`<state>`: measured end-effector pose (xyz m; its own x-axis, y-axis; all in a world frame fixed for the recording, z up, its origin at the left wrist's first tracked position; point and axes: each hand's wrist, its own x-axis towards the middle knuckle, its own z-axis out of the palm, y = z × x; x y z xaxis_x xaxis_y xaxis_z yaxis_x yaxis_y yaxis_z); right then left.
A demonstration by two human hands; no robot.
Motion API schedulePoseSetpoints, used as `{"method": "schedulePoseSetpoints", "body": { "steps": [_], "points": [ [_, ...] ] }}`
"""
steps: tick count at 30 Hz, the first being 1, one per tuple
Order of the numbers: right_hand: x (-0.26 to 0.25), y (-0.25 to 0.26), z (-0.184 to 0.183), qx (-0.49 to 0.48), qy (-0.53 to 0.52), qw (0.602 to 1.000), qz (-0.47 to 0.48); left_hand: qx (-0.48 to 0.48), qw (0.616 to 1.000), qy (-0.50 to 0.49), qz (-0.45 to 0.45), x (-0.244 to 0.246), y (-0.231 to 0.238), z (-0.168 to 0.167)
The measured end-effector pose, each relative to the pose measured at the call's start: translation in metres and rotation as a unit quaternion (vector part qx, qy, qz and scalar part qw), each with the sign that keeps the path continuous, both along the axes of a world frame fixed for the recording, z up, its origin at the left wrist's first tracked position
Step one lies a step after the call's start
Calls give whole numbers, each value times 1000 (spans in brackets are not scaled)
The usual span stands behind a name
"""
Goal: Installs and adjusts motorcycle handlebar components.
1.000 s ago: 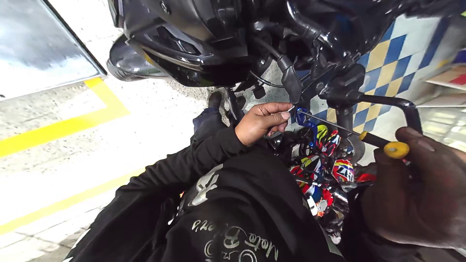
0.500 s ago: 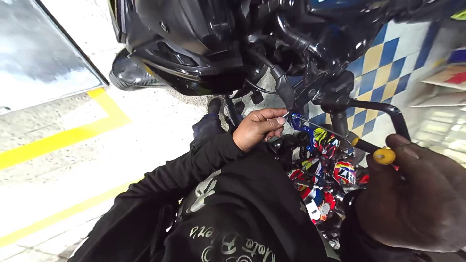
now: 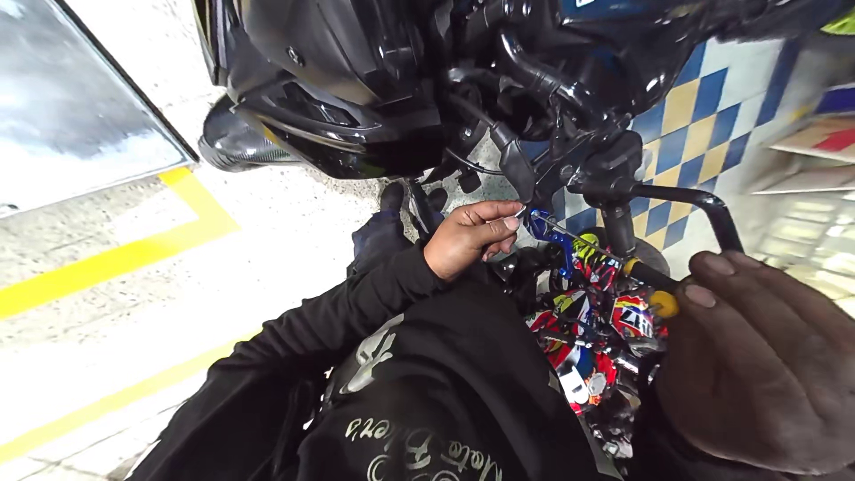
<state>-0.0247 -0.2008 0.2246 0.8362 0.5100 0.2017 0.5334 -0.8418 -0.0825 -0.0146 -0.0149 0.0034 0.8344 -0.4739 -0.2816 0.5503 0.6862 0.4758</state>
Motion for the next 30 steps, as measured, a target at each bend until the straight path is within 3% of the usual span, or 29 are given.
{"method": "schedulePoseSetpoints", "body": {
  "steps": [14,25,30],
  "points": [
    [3,41,43,-210,81,974,11,-5,999,9,34,-3,-6,1],
    [5,55,42,-203,117,971,-43,-42,996,29,70,-7,-13,-1],
    [7,60,41,-220,101,969,-46,20,996,-15,83,-6,-13,3]
  ]
}}
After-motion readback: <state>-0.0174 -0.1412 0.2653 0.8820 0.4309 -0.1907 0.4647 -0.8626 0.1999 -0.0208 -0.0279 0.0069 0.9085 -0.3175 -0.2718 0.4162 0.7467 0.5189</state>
